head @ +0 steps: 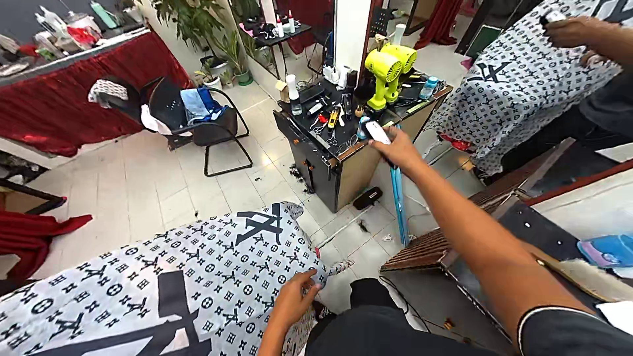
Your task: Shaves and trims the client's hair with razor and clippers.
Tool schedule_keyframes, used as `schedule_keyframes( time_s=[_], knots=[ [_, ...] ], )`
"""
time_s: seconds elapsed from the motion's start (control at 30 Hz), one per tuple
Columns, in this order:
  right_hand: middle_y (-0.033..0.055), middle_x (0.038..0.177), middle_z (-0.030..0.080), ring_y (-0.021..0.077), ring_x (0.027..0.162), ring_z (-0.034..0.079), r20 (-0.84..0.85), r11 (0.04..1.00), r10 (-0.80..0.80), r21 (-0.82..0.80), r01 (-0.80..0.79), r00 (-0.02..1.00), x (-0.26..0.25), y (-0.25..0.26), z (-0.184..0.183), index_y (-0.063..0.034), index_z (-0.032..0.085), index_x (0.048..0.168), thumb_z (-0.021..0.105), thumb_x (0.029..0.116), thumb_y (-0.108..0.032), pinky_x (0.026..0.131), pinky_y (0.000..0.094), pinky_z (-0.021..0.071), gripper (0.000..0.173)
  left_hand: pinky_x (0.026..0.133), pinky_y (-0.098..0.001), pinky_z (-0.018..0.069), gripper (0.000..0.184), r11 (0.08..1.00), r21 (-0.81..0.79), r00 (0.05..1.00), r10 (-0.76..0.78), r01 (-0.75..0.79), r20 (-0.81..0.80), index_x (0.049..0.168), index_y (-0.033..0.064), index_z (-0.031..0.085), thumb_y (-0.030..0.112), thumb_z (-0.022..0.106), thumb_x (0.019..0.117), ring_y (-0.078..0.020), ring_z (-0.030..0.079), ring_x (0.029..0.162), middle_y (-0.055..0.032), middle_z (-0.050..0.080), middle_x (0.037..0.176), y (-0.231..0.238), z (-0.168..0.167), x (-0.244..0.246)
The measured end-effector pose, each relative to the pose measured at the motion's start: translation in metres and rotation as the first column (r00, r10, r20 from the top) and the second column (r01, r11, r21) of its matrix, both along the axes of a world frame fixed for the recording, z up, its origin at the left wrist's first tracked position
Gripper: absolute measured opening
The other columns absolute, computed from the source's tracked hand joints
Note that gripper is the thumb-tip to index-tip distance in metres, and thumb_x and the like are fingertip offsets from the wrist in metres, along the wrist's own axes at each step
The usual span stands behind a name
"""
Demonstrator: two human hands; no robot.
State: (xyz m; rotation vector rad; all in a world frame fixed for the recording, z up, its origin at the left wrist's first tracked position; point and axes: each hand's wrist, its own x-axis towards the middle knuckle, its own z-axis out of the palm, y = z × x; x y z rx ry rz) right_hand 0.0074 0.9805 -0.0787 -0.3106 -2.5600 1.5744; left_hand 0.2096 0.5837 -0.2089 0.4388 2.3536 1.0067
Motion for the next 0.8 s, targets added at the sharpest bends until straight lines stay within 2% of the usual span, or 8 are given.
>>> schedule_keyframes(
  time_s=[0.1,0.2,0.27,0.4,0.53,0.6,0.7,0.8],
  knots=[
    [0.0252,0.123,0.066,0.0412,0.11,0.066,-0.043,0.948,0.055,0.316,-0.039,0.998,-0.083,0.056,0.023,-0.0031,0.054,0.141,0.078,0.0897,-0.029,0.096,0.0639,0.0508,0.062,0.097,-0.0449,0.0554,0.046,0.992,0.095,0.997,0.08,-0.079,-0.006,0.142,0.0087,0.06,0.032,0.059,0.102,-0.0209,0.07,0.107,-0.0093,0.073,0.116,0.027,0.009,-0.047],
    [0.0305,0.127,0.062,0.0505,0.121,0.058,0.057,0.774,0.159,0.612,-0.16,0.986,-0.177,0.099,0.02,-0.0046,0.064,0.134,0.081,0.0863,-0.023,0.099,0.0732,0.0435,0.054,0.094,-0.0425,0.0572,0.043,0.975,0.17,0.989,0.147,-0.141,-0.02,0.139,0.0067,0.061,0.029,0.06,0.102,-0.019,0.071,0.105,-0.0085,0.074,0.114,0.063,0.006,-0.097],
    [0.0311,0.125,0.064,0.0526,0.121,0.058,0.189,0.669,0.184,0.694,-0.264,0.964,-0.237,0.118,0.003,-0.0043,0.066,0.131,0.081,0.0869,-0.021,0.099,0.0751,0.0427,0.049,0.095,-0.042,0.0566,0.043,0.969,0.166,0.982,0.187,-0.182,-0.014,0.139,0.0078,0.062,0.029,0.06,0.1016,-0.0183,0.07,0.106,-0.0074,0.074,0.114,0.089,-0.001,-0.124],
    [0.0301,0.12,0.067,0.0517,0.117,0.06,0.391,0.584,0.233,0.675,-0.45,0.89,-0.344,0.143,-0.048,-0.0027,0.07,0.125,0.084,0.0835,-0.024,0.097,0.0745,0.0443,0.049,0.093,-0.0395,0.0586,0.042,0.921,0.167,0.936,0.345,-0.351,0.063,0.138,0.0064,0.062,0.026,0.061,0.101,-0.0181,0.071,0.105,-0.0088,0.073,0.116,0.134,-0.008,-0.164],
    [0.0282,0.113,0.069,0.0499,0.112,0.063,0.5,0.527,0.347,0.596,-0.606,0.794,-0.402,0.142,-0.1,-0.0044,0.073,0.117,0.089,0.0775,-0.021,0.093,0.0739,0.0468,0.046,0.094,-0.0406,0.059,0.043,0.898,0.124,0.901,0.401,-0.422,0.168,0.138,0.0044,0.061,0.025,0.062,0.1007,-0.0194,0.071,0.106,-0.0106,0.073,0.118,0.161,-0.011,-0.178],
    [0.0248,0.114,0.07,0.0465,0.113,0.064,0.555,0.459,0.435,0.541,-0.705,0.709,-0.421,0.137,-0.124,-0.0069,0.074,0.12,0.089,0.0767,-0.018,0.096,0.0709,0.0471,0.047,0.093,-0.0393,0.0595,0.043,0.886,0.088,0.879,0.43,-0.455,0.205,0.138,0.0054,0.061,0.026,0.062,0.1004,-0.0181,0.072,0.104,-0.009,0.073,0.117,0.166,-0.011,-0.184],
    [0.0214,0.11,0.072,0.0429,0.108,0.066,0.582,0.327,0.561,0.496,-0.804,0.588,-0.439,0.131,-0.159,-0.0064,0.075,0.114,0.089,0.0748,-0.015,0.095,0.0684,0.0487,0.042,0.092,-0.0387,0.0599,0.044,0.864,0.042,0.846,0.481,-0.502,0.23,0.139,0.0063,0.061,0.027,0.062,0.1003,-0.0172,0.072,0.103,-0.0085,0.073,0.116,0.17,-0.013,-0.193],
    [0.021,0.115,0.071,0.0416,0.113,0.065,0.576,0.264,0.627,0.475,-0.839,0.523,-0.437,0.122,-0.166,-0.0068,0.073,0.119,0.086,0.0785,-0.014,0.1,0.0663,0.0464,0.043,0.092,-0.0391,0.0593,0.045,0.847,0.006,0.822,0.514,-0.531,0.244,0.139,0.0058,0.06,0.027,0.062,0.1003,-0.018,0.072,0.104,-0.0095,0.073,0.117,0.175,-0.01,-0.204]
  ],
)
